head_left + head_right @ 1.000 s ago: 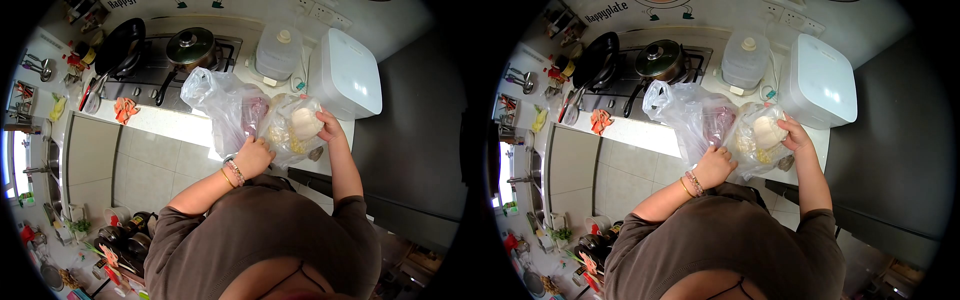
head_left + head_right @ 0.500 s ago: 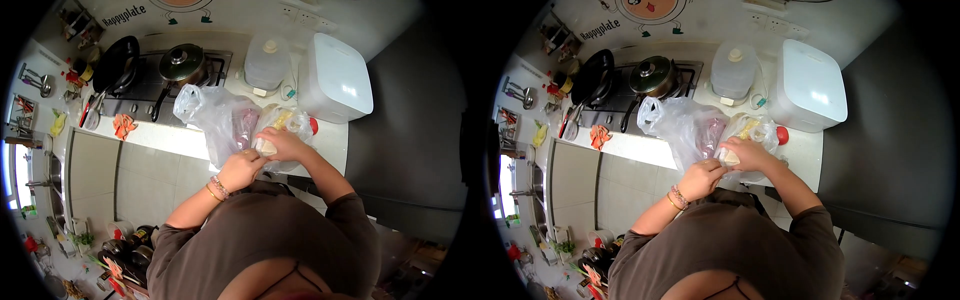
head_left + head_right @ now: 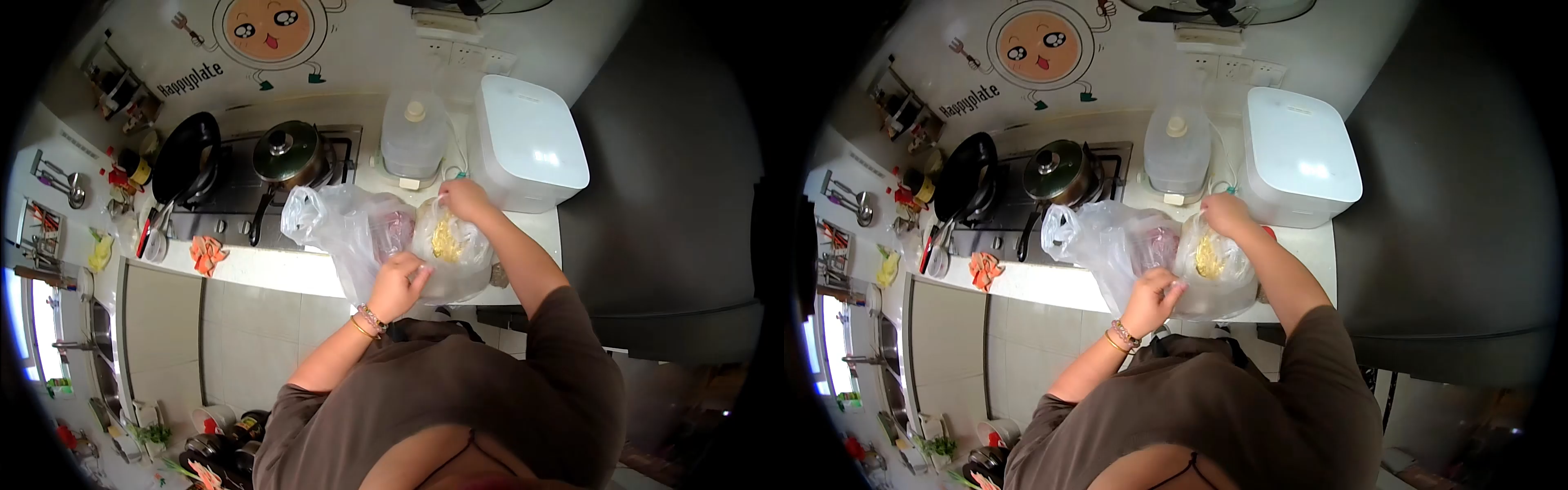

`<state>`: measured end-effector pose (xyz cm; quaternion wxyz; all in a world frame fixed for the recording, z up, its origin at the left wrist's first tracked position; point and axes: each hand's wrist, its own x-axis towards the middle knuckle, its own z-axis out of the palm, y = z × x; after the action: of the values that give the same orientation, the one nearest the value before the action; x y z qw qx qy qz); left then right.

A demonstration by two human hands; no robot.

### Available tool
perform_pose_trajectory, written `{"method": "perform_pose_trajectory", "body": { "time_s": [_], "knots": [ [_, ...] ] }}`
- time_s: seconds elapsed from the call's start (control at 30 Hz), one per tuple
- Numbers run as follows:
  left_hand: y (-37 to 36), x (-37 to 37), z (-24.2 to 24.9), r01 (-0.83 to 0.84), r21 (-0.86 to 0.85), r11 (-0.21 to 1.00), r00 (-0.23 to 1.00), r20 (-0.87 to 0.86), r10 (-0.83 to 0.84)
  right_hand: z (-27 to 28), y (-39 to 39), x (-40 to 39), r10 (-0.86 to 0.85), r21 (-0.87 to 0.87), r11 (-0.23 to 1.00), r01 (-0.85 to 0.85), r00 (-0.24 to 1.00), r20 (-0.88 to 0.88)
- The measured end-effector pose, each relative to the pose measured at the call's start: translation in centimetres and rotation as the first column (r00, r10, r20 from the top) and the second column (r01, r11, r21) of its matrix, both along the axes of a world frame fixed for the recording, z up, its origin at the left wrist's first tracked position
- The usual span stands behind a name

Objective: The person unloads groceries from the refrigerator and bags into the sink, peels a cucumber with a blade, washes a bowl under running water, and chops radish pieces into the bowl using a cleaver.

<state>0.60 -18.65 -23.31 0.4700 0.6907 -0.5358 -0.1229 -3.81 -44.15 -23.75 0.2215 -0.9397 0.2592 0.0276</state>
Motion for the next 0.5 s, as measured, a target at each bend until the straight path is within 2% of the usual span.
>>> {"method": "perform_pose_trajectory", "body": {
  "time_s": [0.03,0.07,0.13,0.17,0.23,0.27,0.3,0.37,0.4,0.47,0.5],
  "knots": [
    [-0.3,0.4,-0.7,-0.076,-0.073,0.994,0.997,0.015,0.077,1.9,0.3,-0.5,-0.081,0.125,0.991,0.056,0.976,0.204],
    [-0.9,1.0,-0.4,-0.096,-0.047,0.994,0.995,0.033,0.098,3.7,0.9,-1.2,-0.184,0.259,0.962,0.086,0.904,0.385],
    [-2.8,1.6,2.5,-0.096,-0.167,0.981,0.950,0.280,0.141,7.7,2.5,-3.0,-0.127,0.327,0.945,-0.022,0.895,0.428],
    [-4.0,1.8,3.2,-0.044,-0.210,0.977,0.929,0.352,0.118,9.6,3.1,-3.7,-0.102,0.348,0.935,-0.072,0.883,0.458],
    [-6.3,2.2,3.8,0.097,-0.259,0.961,0.893,0.450,0.031,11.7,4.8,-5.1,0.087,0.203,0.958,-0.200,0.884,0.459],
    [-7.0,2.1,3.4,0.161,-0.230,0.960,0.921,0.385,-0.062,12.1,5.8,-5.8,0.174,0.135,0.957,-0.258,0.879,0.444],
    [-7.6,2.0,3.0,0.222,-0.204,0.954,0.938,0.313,-0.151,11.9,6.7,-6.3,0.139,0.129,0.966,-0.225,0.869,0.474],
    [-7.9,1.5,1.9,0.333,-0.078,0.940,0.940,-0.053,-0.338,11.5,8.0,-7.7,0.059,0.120,0.982,-0.144,0.845,0.531],
    [-7.9,1.2,1.7,0.325,-0.220,0.920,0.943,-0.003,-0.334,11.9,8.5,-8.4,0.021,0.151,0.981,-0.120,0.846,0.533],
    [-6.4,-0.4,3.7,0.300,-0.089,0.950,0.954,-0.005,-0.301,13.0,9.7,-10.0,-0.052,0.221,0.972,-0.081,0.841,0.538],
    [-6.0,-1.3,4.7,0.287,-0.034,0.957,0.958,0.005,-0.287,12.8,10.3,-10.9,-0.063,0.209,0.974,-0.087,0.783,0.619]
  ]
}}
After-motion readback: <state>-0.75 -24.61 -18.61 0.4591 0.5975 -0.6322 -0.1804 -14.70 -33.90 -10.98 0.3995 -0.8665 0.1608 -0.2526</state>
